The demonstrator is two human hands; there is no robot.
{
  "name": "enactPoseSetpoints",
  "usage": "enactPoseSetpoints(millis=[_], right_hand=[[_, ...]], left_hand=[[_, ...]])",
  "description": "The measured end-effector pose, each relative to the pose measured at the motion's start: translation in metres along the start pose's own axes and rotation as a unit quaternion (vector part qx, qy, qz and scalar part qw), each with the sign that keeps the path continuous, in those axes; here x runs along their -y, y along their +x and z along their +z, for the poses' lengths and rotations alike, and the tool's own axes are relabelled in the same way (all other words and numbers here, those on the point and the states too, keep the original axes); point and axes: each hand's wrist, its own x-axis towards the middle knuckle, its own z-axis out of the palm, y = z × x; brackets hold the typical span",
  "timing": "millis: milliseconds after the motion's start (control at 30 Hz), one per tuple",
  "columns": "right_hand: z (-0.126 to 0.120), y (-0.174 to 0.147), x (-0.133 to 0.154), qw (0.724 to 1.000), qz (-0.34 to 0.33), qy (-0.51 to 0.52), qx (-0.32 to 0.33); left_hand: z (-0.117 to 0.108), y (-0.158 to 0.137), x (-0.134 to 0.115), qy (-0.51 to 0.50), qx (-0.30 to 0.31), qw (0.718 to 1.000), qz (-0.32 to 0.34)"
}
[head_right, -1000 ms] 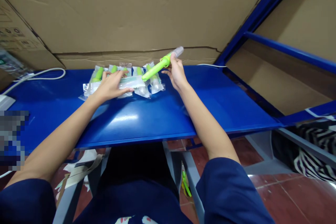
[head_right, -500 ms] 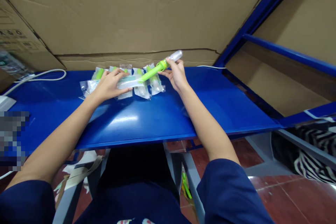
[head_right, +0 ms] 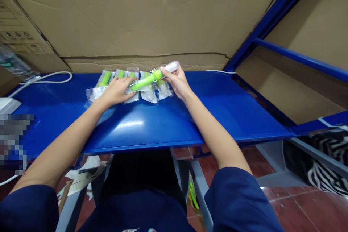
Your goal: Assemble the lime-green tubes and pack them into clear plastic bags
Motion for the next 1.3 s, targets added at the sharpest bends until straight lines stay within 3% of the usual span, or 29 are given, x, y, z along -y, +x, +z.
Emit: enactPoseSetpoints(millis=[167, 500, 667, 800, 1100, 1300], right_hand=[[-0.001, 0.002, -0.011, 0.999, -0.004, -0.037, -0.021], [-0.002, -0.002, -0.003, 0.996, 0.05, -0.055, 0.052], [-0.014, -0.003, 0.006, 0.982, 0.079, -0.078, 0.15], [-0.013, -0.006, 0.012, 0.974, 0.048, -0.124, 0.186], [-0.005, -0.008, 0.004, 0.954, -0.033, -0.257, 0.149], [-0.001, -0.007, -0.003, 0.969, -0.057, -0.212, 0.112]], left_hand=[[0.0, 0.001, -0.006, 0.031, 0.005, 0.999, -0.014], [-0.004, 0.0, 0.002, 0.032, -0.02, 0.999, -0.017], [-0.005, 0.001, 0.003, 0.028, -0.019, 0.999, -0.006], [-0.006, 0.001, 0.003, 0.011, -0.005, 1.0, 0.022], [-0.008, 0.001, 0.002, 0.017, -0.015, 0.999, 0.029], [-0.009, 0.002, 0.003, 0.031, -0.008, 0.999, 0.021]])
